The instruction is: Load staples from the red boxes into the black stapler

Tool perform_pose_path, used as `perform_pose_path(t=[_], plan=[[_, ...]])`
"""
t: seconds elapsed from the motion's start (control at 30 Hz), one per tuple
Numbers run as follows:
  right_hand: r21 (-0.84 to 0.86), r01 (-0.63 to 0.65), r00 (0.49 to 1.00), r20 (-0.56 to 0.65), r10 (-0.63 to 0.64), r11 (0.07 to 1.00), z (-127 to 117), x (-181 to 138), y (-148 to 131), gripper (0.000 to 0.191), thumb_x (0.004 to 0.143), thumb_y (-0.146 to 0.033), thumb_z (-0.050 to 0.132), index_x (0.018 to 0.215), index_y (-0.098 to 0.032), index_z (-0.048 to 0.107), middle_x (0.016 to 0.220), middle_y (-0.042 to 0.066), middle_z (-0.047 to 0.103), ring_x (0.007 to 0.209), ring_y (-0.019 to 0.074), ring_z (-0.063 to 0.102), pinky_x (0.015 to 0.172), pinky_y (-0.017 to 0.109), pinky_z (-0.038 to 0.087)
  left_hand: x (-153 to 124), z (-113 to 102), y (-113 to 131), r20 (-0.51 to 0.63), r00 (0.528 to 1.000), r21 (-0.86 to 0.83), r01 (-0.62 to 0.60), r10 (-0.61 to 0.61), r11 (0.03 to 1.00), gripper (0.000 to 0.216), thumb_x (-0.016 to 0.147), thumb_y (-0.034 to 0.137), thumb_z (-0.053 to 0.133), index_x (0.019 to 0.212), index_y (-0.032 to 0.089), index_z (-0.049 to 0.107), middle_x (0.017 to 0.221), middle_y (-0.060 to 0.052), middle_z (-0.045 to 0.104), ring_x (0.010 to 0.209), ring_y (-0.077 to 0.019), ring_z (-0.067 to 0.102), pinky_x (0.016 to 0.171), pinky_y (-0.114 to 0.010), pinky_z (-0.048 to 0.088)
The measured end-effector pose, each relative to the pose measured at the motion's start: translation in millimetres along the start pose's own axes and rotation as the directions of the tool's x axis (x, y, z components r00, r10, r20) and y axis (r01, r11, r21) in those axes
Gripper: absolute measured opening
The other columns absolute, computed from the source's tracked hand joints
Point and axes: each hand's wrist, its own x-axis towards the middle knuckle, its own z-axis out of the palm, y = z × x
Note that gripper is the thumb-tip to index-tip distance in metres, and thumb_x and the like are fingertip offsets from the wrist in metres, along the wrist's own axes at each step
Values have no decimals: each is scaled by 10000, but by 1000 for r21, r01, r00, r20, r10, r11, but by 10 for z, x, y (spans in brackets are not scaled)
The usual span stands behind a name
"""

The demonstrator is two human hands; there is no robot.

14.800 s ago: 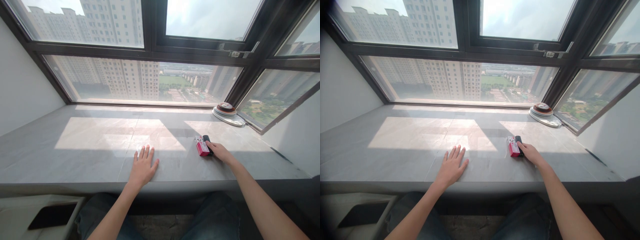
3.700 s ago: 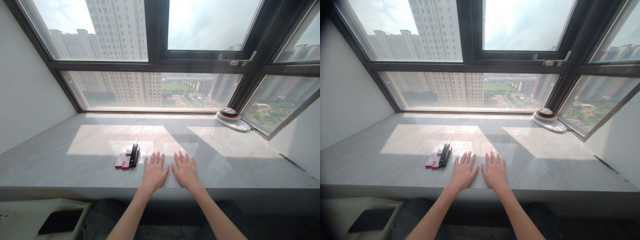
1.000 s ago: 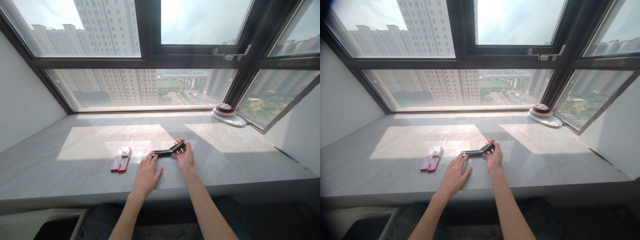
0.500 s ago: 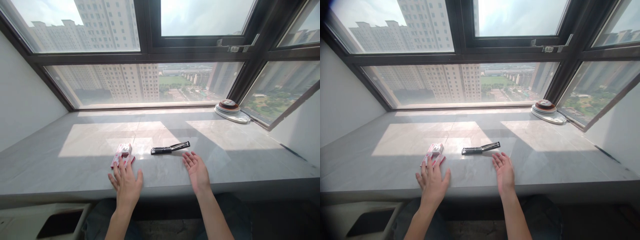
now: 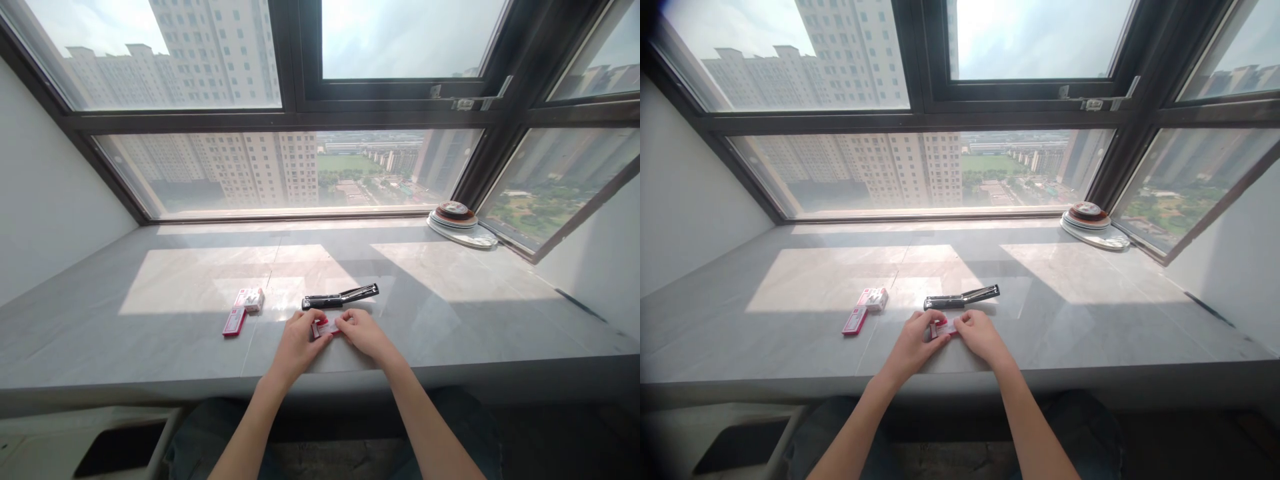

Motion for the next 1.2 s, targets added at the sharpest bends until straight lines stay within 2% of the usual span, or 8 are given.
perform_pose_path(t=[0.1, 0.27, 0.43, 0.5, 0.6, 0.77, 1.03, 1.2], plan=[[-8, -7, 996, 90, 8, 1000, -108, 19, 12, 327, 920, -462, 598, 781, -169, 645, 527, -22, 551, 452, 108, 416, 447, 223, 256, 18, -20, -41, 14, 1000, -34, -19, 19, 999, 313, 862, 318, 746, 1156, 277, 647, 1067, -36, 662, 1012, -233, 624, 936, -381, 520], [-74, -102, 991, 74, 107, 992, -385, -28, 115, 350, 919, -513, 587, 806, -184, 627, 539, -40, 532, 411, 96, 350, 420, 234, 217, -63, -84, -146, 4, 1000, -98, 15, -14, 995, 344, 892, 309, 715, 1226, 277, 635, 1128, -40, 664, 1054, -224, 642, 974, -378, 529], [-297, -47, 993, -120, 12, 954, -587, -108, 86, 305, 890, -503, 655, 883, -198, 671, 576, -21, 592, 496, 146, 499, 488, 250, 291, -105, -91, -150, -8, 1000, -100, 23, -24, 995, 465, 913, 308, 695, 1363, 288, 579, 1194, -52, 659, 1114, -236, 636, 1023, -403, 518], [-402, 58, 979, -158, -132, 914, -548, -131, -50, 241, 879, -458, 684, 898, -219, 704, 598, -17, 604, 564, 166, 547, 534, 260, 315, -104, -88, -141, -11, 1000, -89, 23, -24, 996, 471, 913, 307, 694, 1369, 292, 578, 1207, -53, 657, 1127, -240, 630, 1030, -408, 514], [-487, 229, 958, -39, -283, 843, -367, -113, -299, 146, 881, -388, 691, 858, -260, 759, 674, 2, 662, 650, 182, 591, 583, 273, 330, -101, -93, -133, -4, 1000, -76, 18, -18, 997, 472, 910, 305, 696, 1368, 299, 583, 1197, -48, 660, 1131, -240, 625, 1030, -404, 511], [-604, 321, 942, 127, -310, 730, -70, 85, -481, 123, 792, -222, 736, 677, -254, 769, 687, 31, 696, 680, 195, 608, 573, 280, 284, -100, -114, -127, -8, 1000, -67, 9, -10, 998, 458, 899, 318, 704, 1346, 298, 604, 1172, -50, 676, 1123, -248, 627, 1003, -396, 522], [-587, 381, 920, 164, -356, 715, -80, 179, -483, 67, 730, -197, 757, 677, -232, 736, 682, 24, 684, 669, 182, 593, 584, 271, 293, -95, -123, -137, 4, 1000, -80, 22, -22, 997, 467, 891, 309, 713, 1345, 306, 602, 1158, -43, 681, 1115, -242, 631, 991, -388, 523], [-387, 317, 946, 63, -318, 866, -323, -12, -272, 91, 836, -291, 674, 837, -221, 732, 661, -14, 649, 623, 159, 556, 583, 247, 337, -96, -102, -153, -3, 999, -101, 33, -34, 994, 478, 885, 305, 718, 1348, 307, 599, 1165, -45, 672, 1112, -239, 641, 1017, -396, 519]])
